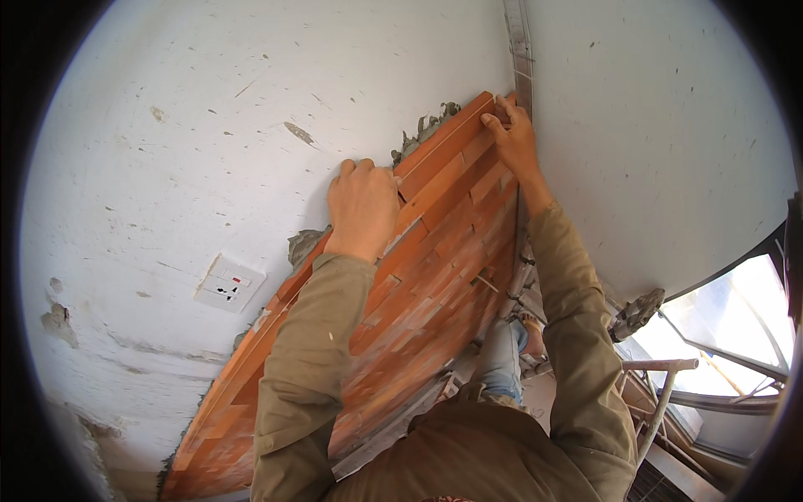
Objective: The person applies adhesive to rectangular terracotta tiles using a trowel and places them onto a wall in a staggered pattern. The person works from a metal scaffolding ladder, repeatedly picking up tiles, spreading mortar, and pressing them into the wall surface.
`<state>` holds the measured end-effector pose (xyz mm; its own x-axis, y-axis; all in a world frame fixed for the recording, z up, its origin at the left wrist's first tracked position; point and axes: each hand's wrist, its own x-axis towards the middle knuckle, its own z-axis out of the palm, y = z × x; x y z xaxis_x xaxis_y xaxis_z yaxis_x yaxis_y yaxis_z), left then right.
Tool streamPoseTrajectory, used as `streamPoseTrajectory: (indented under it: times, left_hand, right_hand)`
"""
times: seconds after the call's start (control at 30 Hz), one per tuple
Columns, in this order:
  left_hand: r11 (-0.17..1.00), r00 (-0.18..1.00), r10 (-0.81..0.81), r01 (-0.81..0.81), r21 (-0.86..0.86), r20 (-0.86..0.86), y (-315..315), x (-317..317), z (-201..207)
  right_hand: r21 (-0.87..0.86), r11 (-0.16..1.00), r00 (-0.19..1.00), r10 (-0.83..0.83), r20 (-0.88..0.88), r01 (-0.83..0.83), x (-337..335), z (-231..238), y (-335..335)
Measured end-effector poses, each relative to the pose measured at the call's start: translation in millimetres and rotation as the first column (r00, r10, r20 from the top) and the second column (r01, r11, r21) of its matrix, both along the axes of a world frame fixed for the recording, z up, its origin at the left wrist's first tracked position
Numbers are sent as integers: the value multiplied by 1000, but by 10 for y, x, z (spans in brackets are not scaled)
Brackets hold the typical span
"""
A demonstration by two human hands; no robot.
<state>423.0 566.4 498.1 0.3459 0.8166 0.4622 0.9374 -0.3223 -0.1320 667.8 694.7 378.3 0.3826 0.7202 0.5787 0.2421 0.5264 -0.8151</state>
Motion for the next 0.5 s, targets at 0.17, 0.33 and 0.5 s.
streamPoseTrajectory:
  times: [0.17, 0.33, 0.5]
  left_hand:
    - [991, 998, 51, -45, -128, 40, 40, 49, 110]
    - [948, 986, 123, -83, -306, 112, 106, 63, 272]
    - [924, 983, 115, -53, -379, 142, 226, 24, 324]
  right_hand:
    - [-50, 997, 995, 64, 79, -60, 75, 46, -16]
    - [-49, 991, 992, 127, 23, -126, 60, 70, -43]
    - [-67, 985, 987, 156, -44, -159, 44, 38, -20]
